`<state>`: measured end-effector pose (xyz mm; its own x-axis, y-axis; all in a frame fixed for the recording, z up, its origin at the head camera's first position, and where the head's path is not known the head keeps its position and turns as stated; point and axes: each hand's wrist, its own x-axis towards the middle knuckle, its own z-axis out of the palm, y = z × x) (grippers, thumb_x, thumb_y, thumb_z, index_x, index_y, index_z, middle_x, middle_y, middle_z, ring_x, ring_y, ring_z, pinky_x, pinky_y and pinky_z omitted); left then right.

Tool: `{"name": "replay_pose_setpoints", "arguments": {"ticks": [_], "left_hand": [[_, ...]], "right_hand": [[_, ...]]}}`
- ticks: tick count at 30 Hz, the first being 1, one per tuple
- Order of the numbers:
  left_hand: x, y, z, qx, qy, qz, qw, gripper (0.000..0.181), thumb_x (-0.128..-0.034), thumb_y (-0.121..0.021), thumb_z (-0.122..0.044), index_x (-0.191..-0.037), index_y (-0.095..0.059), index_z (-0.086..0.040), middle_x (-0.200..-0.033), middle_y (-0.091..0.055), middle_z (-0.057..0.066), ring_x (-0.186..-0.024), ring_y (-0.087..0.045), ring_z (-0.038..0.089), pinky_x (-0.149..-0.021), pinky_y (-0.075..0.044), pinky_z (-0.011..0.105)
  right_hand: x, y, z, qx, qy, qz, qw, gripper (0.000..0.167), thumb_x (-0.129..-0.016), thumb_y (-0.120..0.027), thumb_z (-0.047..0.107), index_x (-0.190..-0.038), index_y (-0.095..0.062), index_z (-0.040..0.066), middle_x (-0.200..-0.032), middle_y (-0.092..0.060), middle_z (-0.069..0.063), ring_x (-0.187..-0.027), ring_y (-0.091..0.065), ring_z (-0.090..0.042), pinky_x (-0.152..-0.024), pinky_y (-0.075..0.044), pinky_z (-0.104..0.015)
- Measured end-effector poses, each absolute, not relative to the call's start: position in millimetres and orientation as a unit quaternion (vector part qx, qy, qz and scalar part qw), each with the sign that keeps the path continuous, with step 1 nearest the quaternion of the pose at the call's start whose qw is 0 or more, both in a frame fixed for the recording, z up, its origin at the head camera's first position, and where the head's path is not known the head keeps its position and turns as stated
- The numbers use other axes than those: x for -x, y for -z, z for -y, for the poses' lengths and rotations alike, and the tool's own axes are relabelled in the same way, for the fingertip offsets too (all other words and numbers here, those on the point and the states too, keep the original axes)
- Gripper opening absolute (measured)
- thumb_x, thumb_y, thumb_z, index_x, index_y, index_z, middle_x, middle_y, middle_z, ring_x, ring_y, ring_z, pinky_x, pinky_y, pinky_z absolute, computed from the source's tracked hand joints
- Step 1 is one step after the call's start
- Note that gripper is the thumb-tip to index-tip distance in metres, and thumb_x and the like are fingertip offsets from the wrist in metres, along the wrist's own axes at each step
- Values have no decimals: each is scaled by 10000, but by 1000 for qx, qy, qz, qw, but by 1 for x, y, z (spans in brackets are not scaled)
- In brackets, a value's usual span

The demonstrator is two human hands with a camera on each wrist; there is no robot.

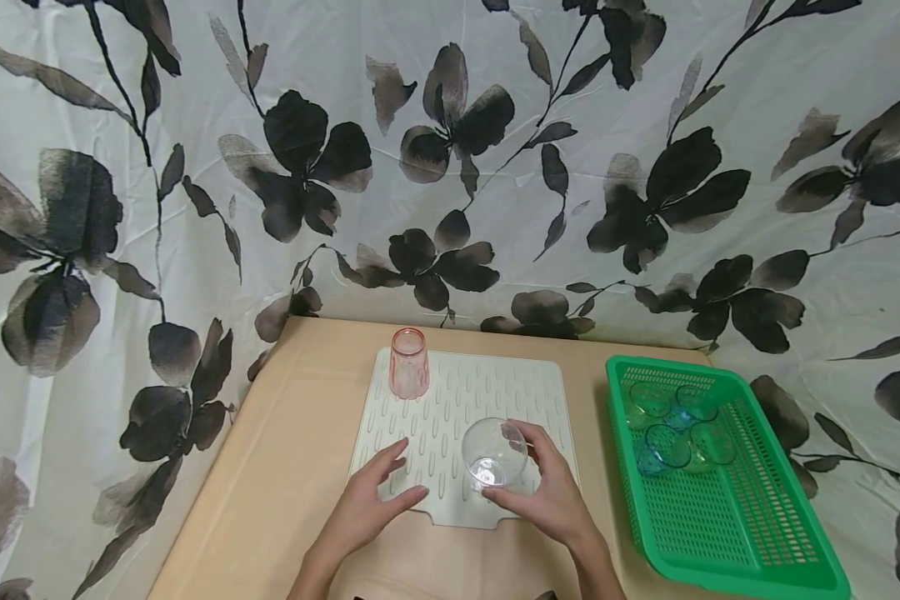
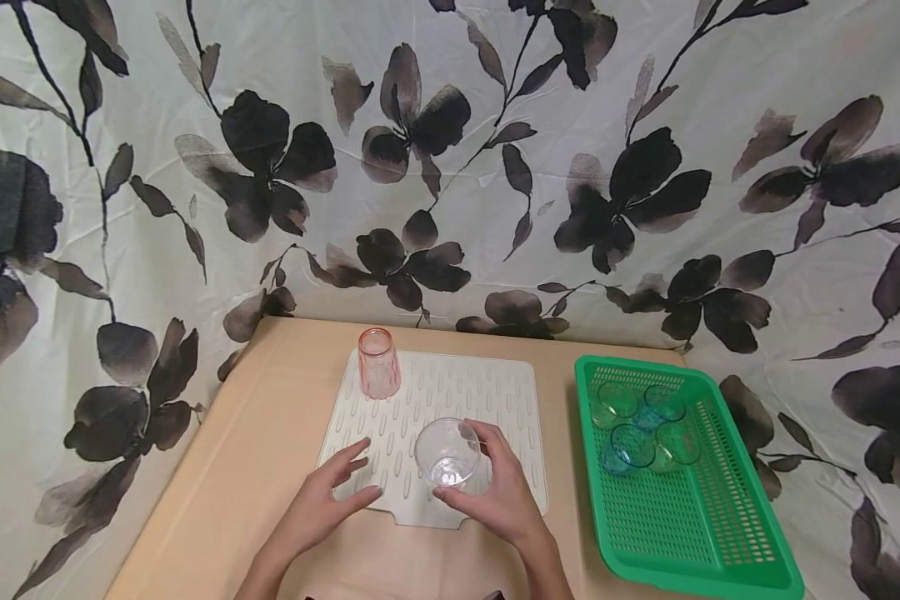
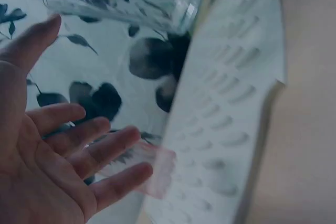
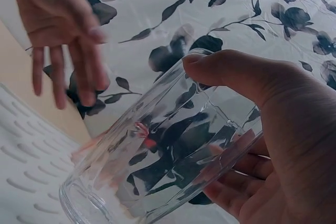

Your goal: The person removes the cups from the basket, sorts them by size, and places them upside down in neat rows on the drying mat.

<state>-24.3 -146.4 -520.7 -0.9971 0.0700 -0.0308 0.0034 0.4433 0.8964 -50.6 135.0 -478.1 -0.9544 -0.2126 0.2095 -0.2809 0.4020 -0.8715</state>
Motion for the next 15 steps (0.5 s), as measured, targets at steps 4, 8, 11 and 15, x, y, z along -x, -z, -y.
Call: {"name": "replay_pose_setpoints", "arguments": {"ticks": [4, 8, 11, 15], "left_hand": [[28, 503, 137, -91, -560, -822, 40, 720, -824, -820, -426, -1457, -482, -366, -1485, -521, -138, -1267, -624, 147, -1102, -528, 399], [34, 492, 130, -153, -559, -814, 33, 705, -843, -812, -391, -1458, -466, -379, -1471, -537, -124, -1248, -631, 147, -1071, -551, 423], [38, 486, 125, -180, -560, -808, 35, 716, -836, -820, -384, -1460, -469, -363, -1467, -547, -100, -1242, -625, 131, -1062, -552, 457], [43, 480, 118, -203, -569, -795, 48, 754, -810, -841, -397, -1467, -475, -338, -1444, -569, -90, -1250, -606, 150, -1044, -560, 432]], "right_hand": [[51, 478, -131, -164, -524, 835, 34, 847, -665, -953, 332, -1388, -514, 293, -1343, -588, 92, -1173, -599, -107, -1045, -543, -438], [50, 476, -128, -186, -521, 832, 36, 830, -676, -946, 329, -1385, -515, 294, -1339, -602, 56, -1158, -607, -101, -1017, -562, -403], [49, 474, -125, -202, -517, 831, 32, 831, -682, -941, 324, -1392, -509, 297, -1337, -603, 64, -1160, -611, -110, -994, -572, -380], [48, 472, -121, -226, -517, 825, 17, 834, -700, -929, 348, -1409, -495, 282, -1341, -595, 80, -1183, -615, -156, -994, -568, -400]]}}
